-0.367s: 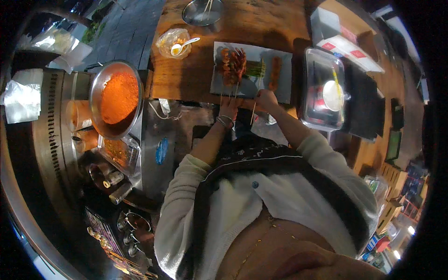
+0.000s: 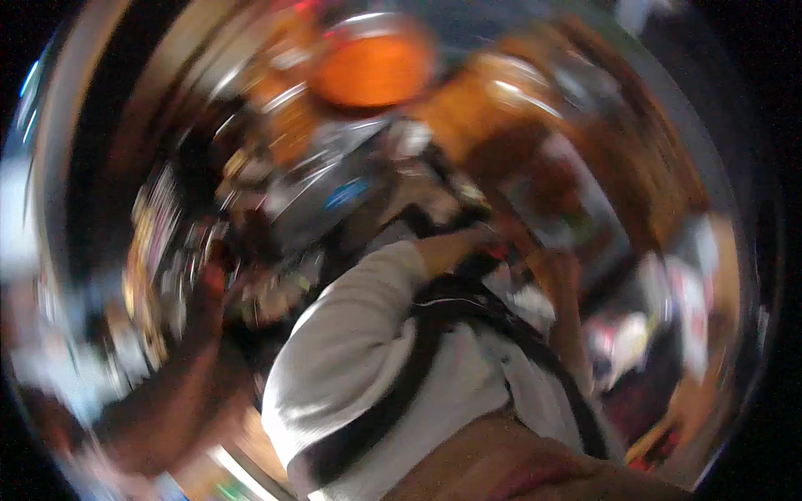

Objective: The person cuts long red meat strips into shorter pieces using scissors and places them into a white container. They then gather the cut pieces, put them into a blue plastic bag, and tie it. Later, the person moves to a cooking station and applies a red spice powder to skewers using a ladle.

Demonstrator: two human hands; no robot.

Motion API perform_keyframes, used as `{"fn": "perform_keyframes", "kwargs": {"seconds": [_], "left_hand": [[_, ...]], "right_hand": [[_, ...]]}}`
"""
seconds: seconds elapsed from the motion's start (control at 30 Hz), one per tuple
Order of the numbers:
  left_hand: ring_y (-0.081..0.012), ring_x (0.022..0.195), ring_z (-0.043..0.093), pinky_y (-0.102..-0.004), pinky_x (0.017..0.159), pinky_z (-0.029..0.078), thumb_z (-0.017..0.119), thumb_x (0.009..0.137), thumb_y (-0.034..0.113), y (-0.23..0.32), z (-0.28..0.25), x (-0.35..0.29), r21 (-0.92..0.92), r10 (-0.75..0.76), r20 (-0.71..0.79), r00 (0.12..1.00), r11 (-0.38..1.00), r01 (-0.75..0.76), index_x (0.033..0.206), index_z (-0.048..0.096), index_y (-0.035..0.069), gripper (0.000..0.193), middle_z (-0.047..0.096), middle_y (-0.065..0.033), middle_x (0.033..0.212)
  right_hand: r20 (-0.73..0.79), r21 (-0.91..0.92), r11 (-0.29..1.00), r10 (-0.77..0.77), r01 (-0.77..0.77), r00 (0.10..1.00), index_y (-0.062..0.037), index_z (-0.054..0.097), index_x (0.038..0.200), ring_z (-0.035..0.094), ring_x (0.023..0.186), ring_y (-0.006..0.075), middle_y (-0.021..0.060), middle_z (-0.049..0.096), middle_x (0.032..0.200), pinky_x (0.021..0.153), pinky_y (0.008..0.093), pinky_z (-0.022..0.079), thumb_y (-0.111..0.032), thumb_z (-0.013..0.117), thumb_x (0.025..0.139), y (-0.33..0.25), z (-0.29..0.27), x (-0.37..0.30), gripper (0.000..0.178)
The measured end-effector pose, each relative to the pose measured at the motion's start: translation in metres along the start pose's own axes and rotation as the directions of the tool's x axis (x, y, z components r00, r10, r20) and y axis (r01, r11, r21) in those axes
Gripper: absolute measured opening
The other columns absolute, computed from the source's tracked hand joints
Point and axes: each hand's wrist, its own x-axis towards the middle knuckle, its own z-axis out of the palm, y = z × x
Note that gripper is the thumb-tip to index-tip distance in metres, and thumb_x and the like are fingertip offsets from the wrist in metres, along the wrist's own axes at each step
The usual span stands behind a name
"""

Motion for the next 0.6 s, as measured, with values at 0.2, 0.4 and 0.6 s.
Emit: {"fn": "perform_keyframes", "kwargs": {"seconds": [0.2, 0.4, 0.6], "left_hand": [[-0.0268, 0.093, 0.054, -0.0412, 0.078, 0.043, 0.045, 0.082, 0.045, 0.046, -0.03, -0.117, 0.371, -0.141, -0.327, 0.935, 0.891, 0.264, 0.104, 0.053, 0.003, 0.048, 0.057, -0.0167, 0.096], [-0.0301, 0.085, 0.055, -0.0403, 0.073, 0.044, 0.045, 0.082, 0.041, -0.012, -0.089, -0.245, -0.012, -0.512, -0.577, 0.636, 0.784, 0.621, 0.107, 0.049, 0.007, 0.042, 0.058, -0.0147, 0.091], [-0.0324, 0.099, 0.051, -0.0403, 0.082, 0.042, 0.042, 0.083, 0.043, -0.014, -0.096, -0.352, -0.043, -0.624, -0.602, 0.498, 0.648, 0.76, 0.119, 0.041, 0.011, 0.048, 0.047, -0.0153, 0.117]], "right_hand": [[-0.13, 0.606, 0.794, 0.045, 0.043, 0.99, -0.0061, 0.058, 0.079, 0.052, 0.058, 0.019, 0.0088, 0.054, 0.069, 0.053, 0.0325, 0.043, -0.029, 0.053, 0.081, 0.041, 0.009, 0.053, 0.023], [-0.027, 0.851, 0.519, -0.113, 0.082, 0.993, -0.0081, 0.054, 0.081, 0.046, 0.054, 0.0074, -0.0004, 0.049, 0.061, 0.049, 0.0225, 0.038, -0.026, 0.048, 0.086, -0.05, -0.054, 0.169, 0.02], [-0.011, 0.836, 0.525, -0.274, 0.159, 0.962, -0.0013, 0.053, 0.088, 0.042, 0.054, 0.0055, -0.0006, 0.049, 0.064, 0.046, 0.0209, 0.033, -0.024, 0.051, 0.085, -0.244, -0.1, 0.183, 0.023]]}}
